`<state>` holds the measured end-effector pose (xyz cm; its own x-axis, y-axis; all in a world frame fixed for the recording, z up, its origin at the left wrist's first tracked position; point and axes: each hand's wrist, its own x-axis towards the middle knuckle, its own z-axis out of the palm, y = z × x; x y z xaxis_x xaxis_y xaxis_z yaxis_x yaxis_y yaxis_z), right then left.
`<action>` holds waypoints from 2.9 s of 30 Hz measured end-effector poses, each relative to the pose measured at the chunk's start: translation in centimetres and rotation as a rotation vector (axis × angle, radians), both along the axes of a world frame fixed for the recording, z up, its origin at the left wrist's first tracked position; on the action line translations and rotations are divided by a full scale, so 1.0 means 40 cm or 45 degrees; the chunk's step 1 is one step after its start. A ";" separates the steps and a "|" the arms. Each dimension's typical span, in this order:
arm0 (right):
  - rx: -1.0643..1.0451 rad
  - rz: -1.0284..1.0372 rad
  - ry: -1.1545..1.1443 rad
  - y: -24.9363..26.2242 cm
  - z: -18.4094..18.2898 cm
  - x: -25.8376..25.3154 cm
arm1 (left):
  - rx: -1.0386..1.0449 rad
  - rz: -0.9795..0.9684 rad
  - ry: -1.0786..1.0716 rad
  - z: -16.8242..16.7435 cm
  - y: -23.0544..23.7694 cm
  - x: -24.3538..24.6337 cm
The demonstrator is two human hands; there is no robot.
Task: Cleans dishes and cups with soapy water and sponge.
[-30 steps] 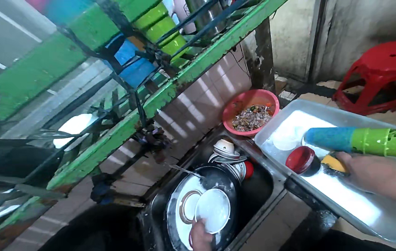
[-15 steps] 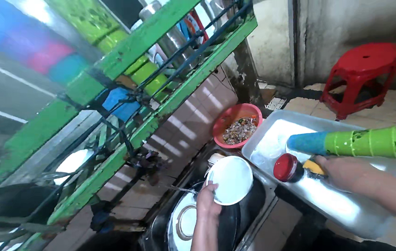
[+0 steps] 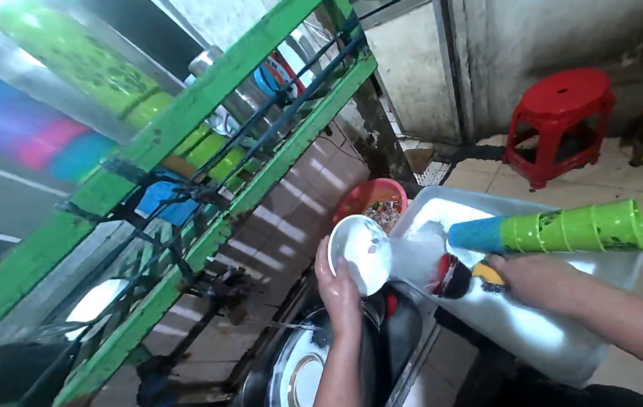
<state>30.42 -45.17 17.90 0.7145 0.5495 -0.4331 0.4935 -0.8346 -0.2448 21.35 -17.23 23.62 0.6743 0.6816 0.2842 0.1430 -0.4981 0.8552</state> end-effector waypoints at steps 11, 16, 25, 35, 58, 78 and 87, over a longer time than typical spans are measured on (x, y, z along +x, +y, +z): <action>-0.054 0.025 -0.020 -0.002 0.002 0.001 | 0.287 0.278 1.047 -0.289 0.258 -0.397; -0.088 0.027 -0.067 -0.001 -0.013 0.000 | 0.107 0.454 1.068 -0.420 0.291 -0.549; -0.158 -0.007 -0.067 0.006 -0.007 0.005 | -0.804 0.874 0.482 -0.593 0.281 -0.602; -0.162 -0.064 -0.039 0.011 -0.014 0.008 | -1.138 0.791 -0.098 -0.403 0.233 -0.464; -0.003 -0.004 0.044 -0.001 0.004 0.008 | -0.740 0.158 -0.085 0.007 -0.013 0.028; -0.058 0.023 -0.010 -0.001 0.003 0.003 | 0.192 0.375 1.220 -0.387 0.305 -0.504; -0.145 -0.017 0.031 0.008 -0.002 0.010 | -0.814 0.886 0.352 -0.566 0.281 -0.615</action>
<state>30.82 -44.85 17.81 0.7098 0.4862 -0.5097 0.4770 -0.8642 -0.1601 -3.27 -5.99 0.98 0.0514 0.9222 -0.3834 0.4648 0.3177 0.8265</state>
